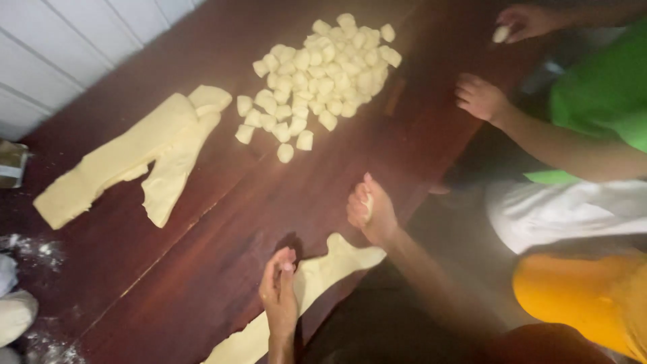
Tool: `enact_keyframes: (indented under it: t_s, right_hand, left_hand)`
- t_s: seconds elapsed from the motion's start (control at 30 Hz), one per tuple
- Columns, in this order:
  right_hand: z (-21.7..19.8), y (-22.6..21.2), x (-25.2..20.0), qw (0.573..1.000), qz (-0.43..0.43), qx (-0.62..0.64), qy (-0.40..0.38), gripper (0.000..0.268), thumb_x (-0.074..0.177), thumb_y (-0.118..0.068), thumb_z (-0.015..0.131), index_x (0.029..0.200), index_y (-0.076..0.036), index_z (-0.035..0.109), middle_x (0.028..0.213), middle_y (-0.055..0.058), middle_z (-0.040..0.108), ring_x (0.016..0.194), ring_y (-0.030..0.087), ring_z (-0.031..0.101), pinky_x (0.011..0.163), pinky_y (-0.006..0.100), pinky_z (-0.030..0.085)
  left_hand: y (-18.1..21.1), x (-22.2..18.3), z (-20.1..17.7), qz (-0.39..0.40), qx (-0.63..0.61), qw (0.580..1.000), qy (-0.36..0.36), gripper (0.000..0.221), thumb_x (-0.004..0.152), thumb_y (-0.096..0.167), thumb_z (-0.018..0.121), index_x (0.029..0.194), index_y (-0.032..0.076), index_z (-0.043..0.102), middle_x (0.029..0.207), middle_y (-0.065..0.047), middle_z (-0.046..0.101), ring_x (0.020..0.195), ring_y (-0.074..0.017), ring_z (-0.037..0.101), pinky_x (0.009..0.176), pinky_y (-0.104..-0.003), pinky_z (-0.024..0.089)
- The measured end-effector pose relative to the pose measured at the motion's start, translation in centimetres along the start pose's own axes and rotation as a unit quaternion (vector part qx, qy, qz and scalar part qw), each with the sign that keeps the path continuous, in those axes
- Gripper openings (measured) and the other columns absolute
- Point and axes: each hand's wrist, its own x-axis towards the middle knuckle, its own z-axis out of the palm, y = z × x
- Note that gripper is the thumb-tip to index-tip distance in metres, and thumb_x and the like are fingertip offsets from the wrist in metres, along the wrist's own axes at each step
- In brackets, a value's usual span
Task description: The recorder rolls out and portions dough into small balls on a workbench.
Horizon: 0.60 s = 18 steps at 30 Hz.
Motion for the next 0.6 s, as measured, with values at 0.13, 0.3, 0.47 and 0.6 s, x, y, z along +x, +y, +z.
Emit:
enact_keyframes:
  t_s: [0.13,0.3,0.47,0.6]
  right_hand:
    - [6.5,-0.5,-2.1,0.975,0.060,-0.106,0.186,0.022,0.100,-0.027,0.044,0.097,-0.009,0.056,0.092,0.010,0.066,0.079,0.025,0.073,0.061,0.033,0.056]
    - [5.5,1.2,-3.6,0.976,0.044,-0.181,0.117,0.036,0.103,-0.017,0.048,0.135,-0.002,0.055,0.126,0.019,0.067,0.101,0.030,0.074,0.076,0.034,0.062]
    - [5.8,1.5,-3.0,0.963,0.095,-0.238,0.081,0.040,0.101,-0.018,0.043,0.137,-0.005,0.056,0.115,0.020,0.073,0.089,0.027,0.075,0.074,0.035,0.064]
    - [4.4,0.5,-3.0,0.880,0.025,-0.471,0.056,0.036,0.106,-0.021,0.046,0.126,-0.002,0.068,0.097,0.012,0.072,0.077,0.018,0.065,0.065,0.029,0.054]
  left_hand:
    - [-0.2,1.0,-1.7,-0.019,-0.047,0.999,-0.012,0.034,0.103,0.023,0.058,0.125,-0.001,0.067,0.125,-0.014,0.072,0.117,-0.0213,0.069,0.098,-0.035,0.055]
    - [4.6,1.5,1.1,0.075,0.090,0.991,-0.068,0.030,0.100,0.018,0.062,0.125,0.004,0.069,0.115,-0.011,0.075,0.101,-0.0198,0.073,0.083,-0.032,0.059]
    - [6.4,1.3,6.0,0.104,0.222,0.963,-0.107,0.037,0.095,0.011,0.066,0.131,0.005,0.063,0.114,-0.011,0.067,0.093,-0.0203,0.071,0.071,-0.031,0.063]
    - [6.5,1.1,8.9,0.208,0.296,0.932,-0.030,0.027,0.090,0.010,0.070,0.115,0.000,0.070,0.096,-0.015,0.072,0.080,-0.0240,0.072,0.066,-0.036,0.058]
